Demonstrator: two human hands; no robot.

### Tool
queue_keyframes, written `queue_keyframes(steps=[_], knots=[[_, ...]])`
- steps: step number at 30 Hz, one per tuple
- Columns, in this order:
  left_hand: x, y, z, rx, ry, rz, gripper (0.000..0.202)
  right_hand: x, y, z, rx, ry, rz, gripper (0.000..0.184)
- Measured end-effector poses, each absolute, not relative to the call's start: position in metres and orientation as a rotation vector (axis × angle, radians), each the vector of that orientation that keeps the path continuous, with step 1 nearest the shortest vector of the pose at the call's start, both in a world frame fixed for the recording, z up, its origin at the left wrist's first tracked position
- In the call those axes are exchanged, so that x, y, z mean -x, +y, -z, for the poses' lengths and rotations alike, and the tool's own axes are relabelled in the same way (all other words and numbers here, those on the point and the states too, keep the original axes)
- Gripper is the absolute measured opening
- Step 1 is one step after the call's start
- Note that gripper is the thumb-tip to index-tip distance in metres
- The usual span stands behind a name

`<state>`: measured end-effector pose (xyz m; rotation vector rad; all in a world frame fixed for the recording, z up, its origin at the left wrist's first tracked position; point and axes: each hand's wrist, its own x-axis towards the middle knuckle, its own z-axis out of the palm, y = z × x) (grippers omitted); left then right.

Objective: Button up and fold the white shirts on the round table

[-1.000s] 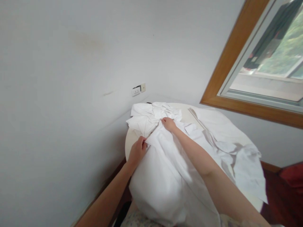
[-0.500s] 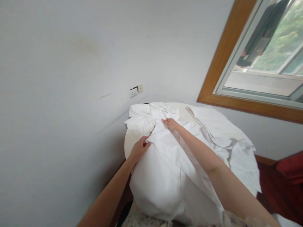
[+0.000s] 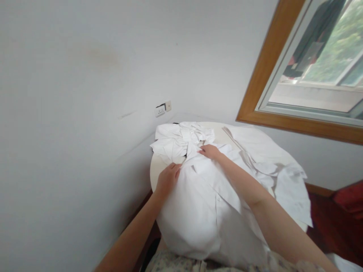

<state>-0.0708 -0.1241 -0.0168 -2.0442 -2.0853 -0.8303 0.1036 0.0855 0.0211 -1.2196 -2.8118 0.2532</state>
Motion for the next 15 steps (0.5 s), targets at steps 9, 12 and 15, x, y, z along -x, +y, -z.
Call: queue_keyframes(steps=[9,12,15], knots=[[0.063,-0.124,0.012,2.240,-1.919,0.653,0.026,-0.108,0.095,-0.025,1.262,-2.798,-0.323,0.053],[0.064,-0.125,0.013,2.227,-1.950,0.678,0.028,-0.083,0.099,-0.029,1.301,-2.713,-0.459,0.067],[0.067,-0.125,0.018,2.207,-1.965,0.716,0.031,-0.057,0.101,-0.024,1.299,-2.598,-0.516,0.060]])
